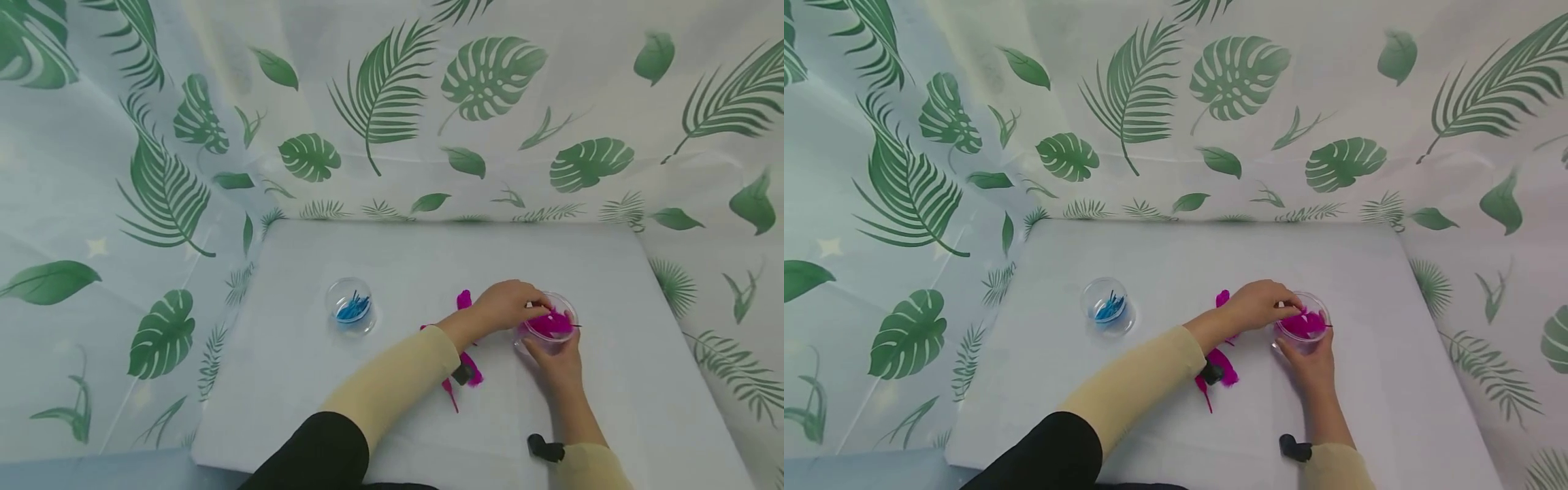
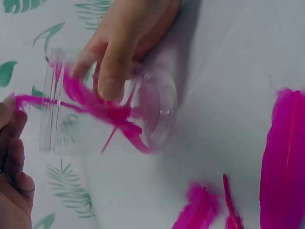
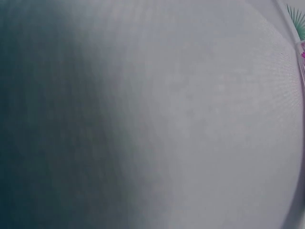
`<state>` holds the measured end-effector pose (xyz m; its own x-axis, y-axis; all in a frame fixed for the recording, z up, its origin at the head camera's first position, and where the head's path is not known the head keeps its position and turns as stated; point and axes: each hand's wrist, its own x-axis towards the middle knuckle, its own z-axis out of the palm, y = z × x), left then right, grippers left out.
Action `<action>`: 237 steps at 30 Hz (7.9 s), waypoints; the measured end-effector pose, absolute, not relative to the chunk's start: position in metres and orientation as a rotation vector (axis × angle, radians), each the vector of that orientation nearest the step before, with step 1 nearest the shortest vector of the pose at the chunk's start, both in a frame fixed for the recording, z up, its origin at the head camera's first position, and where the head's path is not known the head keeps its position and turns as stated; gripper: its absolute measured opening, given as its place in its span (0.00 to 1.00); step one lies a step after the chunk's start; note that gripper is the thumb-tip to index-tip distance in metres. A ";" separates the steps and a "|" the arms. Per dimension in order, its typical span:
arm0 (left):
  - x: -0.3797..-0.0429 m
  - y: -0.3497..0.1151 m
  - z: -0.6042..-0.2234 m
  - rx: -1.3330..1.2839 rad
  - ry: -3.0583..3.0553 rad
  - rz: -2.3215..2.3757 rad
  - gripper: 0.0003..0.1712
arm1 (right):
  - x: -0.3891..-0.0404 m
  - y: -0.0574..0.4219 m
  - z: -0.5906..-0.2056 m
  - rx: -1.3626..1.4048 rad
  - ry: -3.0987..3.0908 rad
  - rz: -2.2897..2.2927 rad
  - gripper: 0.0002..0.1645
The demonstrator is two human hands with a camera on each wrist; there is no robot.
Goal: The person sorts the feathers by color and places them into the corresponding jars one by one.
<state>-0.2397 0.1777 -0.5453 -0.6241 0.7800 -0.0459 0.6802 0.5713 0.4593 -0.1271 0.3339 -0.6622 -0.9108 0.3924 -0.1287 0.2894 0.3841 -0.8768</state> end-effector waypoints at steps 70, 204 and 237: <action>-0.248 0.089 -0.577 1.517 2.603 0.085 0.09 | -0.127 0.346 -0.661 -0.588 -2.479 1.555 0.67; -0.225 0.075 -0.633 1.467 2.618 -0.350 0.11 | -0.128 0.333 -0.662 -0.605 -2.515 1.558 0.67; -0.254 0.097 -0.559 1.488 2.617 0.095 0.08 | -0.127 0.334 -0.659 -0.639 -2.535 1.581 0.67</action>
<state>-0.2543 0.0974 -0.5586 -0.5054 0.8591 -0.0813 0.8509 0.5118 0.1185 -0.1273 0.3335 -0.6593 -0.9090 0.3911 -0.1441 0.3014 0.3780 -0.8754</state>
